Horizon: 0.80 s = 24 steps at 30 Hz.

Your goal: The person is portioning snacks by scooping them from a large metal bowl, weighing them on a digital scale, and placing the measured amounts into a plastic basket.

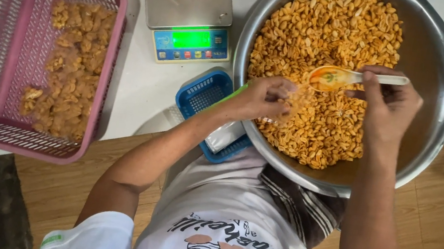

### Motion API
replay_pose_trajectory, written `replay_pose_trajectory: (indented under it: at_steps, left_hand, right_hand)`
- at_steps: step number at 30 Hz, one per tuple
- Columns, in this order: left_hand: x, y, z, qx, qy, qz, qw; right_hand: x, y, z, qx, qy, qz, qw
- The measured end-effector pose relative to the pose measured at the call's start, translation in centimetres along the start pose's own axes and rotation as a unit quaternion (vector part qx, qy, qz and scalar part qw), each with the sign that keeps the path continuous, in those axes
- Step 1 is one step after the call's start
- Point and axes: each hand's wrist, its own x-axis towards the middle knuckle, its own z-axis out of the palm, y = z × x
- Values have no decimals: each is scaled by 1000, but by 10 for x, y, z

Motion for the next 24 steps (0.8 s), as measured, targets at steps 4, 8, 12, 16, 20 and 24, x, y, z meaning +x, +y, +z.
replay_pose_trajectory:
  at_steps: [4,8,12,16,20,24]
  left_hand:
    - [12,-1,-11,16,67,91,993]
    - [21,51,-81,129,212,131,960]
    - [51,30,-167,382,352,248,818]
    - [46,-39,-204,555,357,238,713]
    - [24,-66,-236,661,468,125,574]
    - [-27,-29,-273,459,492,223,706]
  right_hand:
    - [-2,2,-5,57,41,69,995]
    - [-11,36,-13,-11,46,72,996]
    - [-16,61,-13,-60,6,13,998]
    - [-20,65,-11,-83,20,36,996]
    - [-25,73,-12,-147,1,73,986]
    - [-24,98,-16,-110,-25,52,992]
